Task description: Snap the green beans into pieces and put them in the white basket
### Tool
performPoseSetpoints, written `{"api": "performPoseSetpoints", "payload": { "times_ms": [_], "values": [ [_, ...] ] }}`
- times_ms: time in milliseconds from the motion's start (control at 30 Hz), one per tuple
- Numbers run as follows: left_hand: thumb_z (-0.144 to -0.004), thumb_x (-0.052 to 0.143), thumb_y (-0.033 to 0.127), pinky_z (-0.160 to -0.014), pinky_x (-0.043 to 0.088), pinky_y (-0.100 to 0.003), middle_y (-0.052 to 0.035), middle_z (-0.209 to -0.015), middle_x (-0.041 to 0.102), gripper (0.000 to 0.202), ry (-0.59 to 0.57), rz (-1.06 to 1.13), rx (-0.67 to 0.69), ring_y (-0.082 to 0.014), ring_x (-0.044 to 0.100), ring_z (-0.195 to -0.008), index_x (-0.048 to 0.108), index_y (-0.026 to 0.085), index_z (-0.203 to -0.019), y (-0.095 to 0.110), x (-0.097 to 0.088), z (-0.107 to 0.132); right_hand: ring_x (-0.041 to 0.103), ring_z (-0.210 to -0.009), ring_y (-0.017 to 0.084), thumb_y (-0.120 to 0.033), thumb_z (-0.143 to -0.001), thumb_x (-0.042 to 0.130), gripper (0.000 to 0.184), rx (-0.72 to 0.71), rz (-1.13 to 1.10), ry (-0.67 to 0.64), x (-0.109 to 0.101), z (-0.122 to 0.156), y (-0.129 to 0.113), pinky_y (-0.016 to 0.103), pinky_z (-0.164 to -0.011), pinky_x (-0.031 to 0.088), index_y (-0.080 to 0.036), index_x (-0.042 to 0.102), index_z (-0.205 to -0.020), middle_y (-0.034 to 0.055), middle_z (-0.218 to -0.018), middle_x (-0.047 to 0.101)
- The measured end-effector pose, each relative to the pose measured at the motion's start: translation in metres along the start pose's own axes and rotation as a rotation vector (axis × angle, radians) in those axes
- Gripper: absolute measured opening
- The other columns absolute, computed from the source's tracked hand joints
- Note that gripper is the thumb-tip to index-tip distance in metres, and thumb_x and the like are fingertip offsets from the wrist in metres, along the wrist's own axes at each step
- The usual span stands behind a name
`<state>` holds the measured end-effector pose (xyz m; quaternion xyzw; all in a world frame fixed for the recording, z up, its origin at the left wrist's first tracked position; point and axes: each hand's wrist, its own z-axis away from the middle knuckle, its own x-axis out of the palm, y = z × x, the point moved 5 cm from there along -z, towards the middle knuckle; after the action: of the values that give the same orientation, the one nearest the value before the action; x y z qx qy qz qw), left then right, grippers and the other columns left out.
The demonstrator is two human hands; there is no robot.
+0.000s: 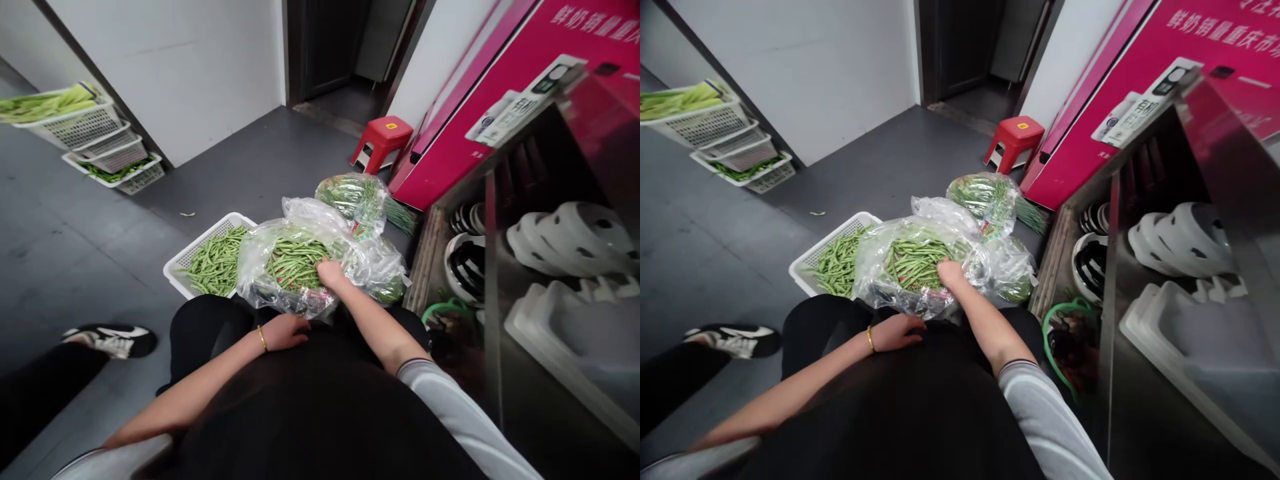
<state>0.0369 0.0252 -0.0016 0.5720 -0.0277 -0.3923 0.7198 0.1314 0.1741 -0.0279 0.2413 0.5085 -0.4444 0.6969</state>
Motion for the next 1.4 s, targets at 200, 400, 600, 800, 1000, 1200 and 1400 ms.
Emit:
{"api": "performPoseSetpoints", "payload": {
  "times_ms": [200,400,600,800,1000,1200,1400],
  "values": [
    [-0.071,0.065,0.038,-0.057,0.044,-0.026,-0.0023,-0.067,0.064,0.025,0.082,0.439,-0.137,-0.0159,0.059,-0.061,0.066,0.018,-0.084,-0.028,-0.014,-0.005,0.054,-0.107,0.022,-0.029,-0.097,0.021,0.042,0.023,0.017,0.075,-0.019,0.004,0.018,0.033,-0.089,0.042,-0.016,0.054,-0.121,0.0143,-0.124,0.051],
    [-0.064,0.073,0.035,-0.046,0.041,-0.021,-0.0001,-0.058,0.06,0.024,0.194,0.619,-0.312,-0.0126,0.058,-0.051,0.061,0.015,-0.072,-0.045,-0.004,-0.014,0.061,-0.094,0.02,-0.017,-0.09,0.04,0.03,0.02,0.057,-0.05,0.001,0.007,0.004,0.027,-0.081,0.045,-0.011,0.06,-0.111,0.0159,-0.111,0.059],
    [-0.065,0.074,0.039,-0.048,0.045,-0.021,-0.0042,-0.065,0.067,0.032,0.173,0.8,-0.371,-0.0145,0.064,-0.055,0.063,0.013,-0.081,-0.052,-0.001,-0.01,0.058,-0.103,0.024,-0.022,-0.093,0.035,0.035,0.038,0.056,0.047,-0.03,0.014,0.003,0.032,-0.085,0.044,-0.01,0.052,-0.121,0.0179,-0.12,0.054],
    [-0.085,0.053,0.042,-0.051,0.046,-0.024,-0.0093,-0.062,0.066,0.034,0.294,1.341,-0.366,-0.0155,0.062,-0.055,0.061,0.01,-0.077,-0.036,-0.012,-0.039,0.061,-0.093,0.021,-0.028,-0.096,0.03,0.037,-0.289,-0.097,0.295,-0.029,0.085,-0.037,0.031,-0.081,0.048,-0.014,0.057,-0.118,0.0122,-0.101,0.064],
    [-0.078,0.064,0.027,-0.041,0.036,-0.019,-0.0059,-0.052,0.059,0.024,0.447,1.357,-0.264,-0.0093,0.052,-0.041,0.055,0.01,-0.064,-0.026,-0.004,-0.042,0.065,-0.082,0.019,-0.031,-0.094,0.036,0.035,-0.304,-0.448,0.584,0.007,0.123,-0.02,0.03,-0.077,0.05,-0.014,0.063,-0.109,0.0113,-0.094,0.068],
    [-0.062,0.078,0.028,-0.042,0.036,-0.017,0.0027,-0.047,0.057,0.031,0.555,1.213,-0.171,-0.0084,0.051,-0.041,0.049,0.015,-0.064,-0.015,-0.012,-0.028,0.061,-0.059,0.016,-0.028,-0.086,0.048,0.027,-0.25,-0.533,-0.019,0.021,0.115,-0.024,0.024,-0.058,0.046,-0.015,0.062,-0.067,0.0051,-0.063,0.064],
    [-0.066,0.072,0.037,-0.046,0.038,-0.019,0.0028,-0.055,0.058,0.03,0.384,0.855,0.033,-0.0071,0.048,-0.043,0.062,0.014,-0.082,0.005,-0.027,-0.012,0.055,-0.054,0.011,-0.026,-0.07,0.066,0.013,-0.212,-0.709,-0.436,0.027,0.123,-0.03,0.021,-0.054,0.042,-0.014,0.06,-0.072,-0.0015,-0.06,0.058]
  ]
}}
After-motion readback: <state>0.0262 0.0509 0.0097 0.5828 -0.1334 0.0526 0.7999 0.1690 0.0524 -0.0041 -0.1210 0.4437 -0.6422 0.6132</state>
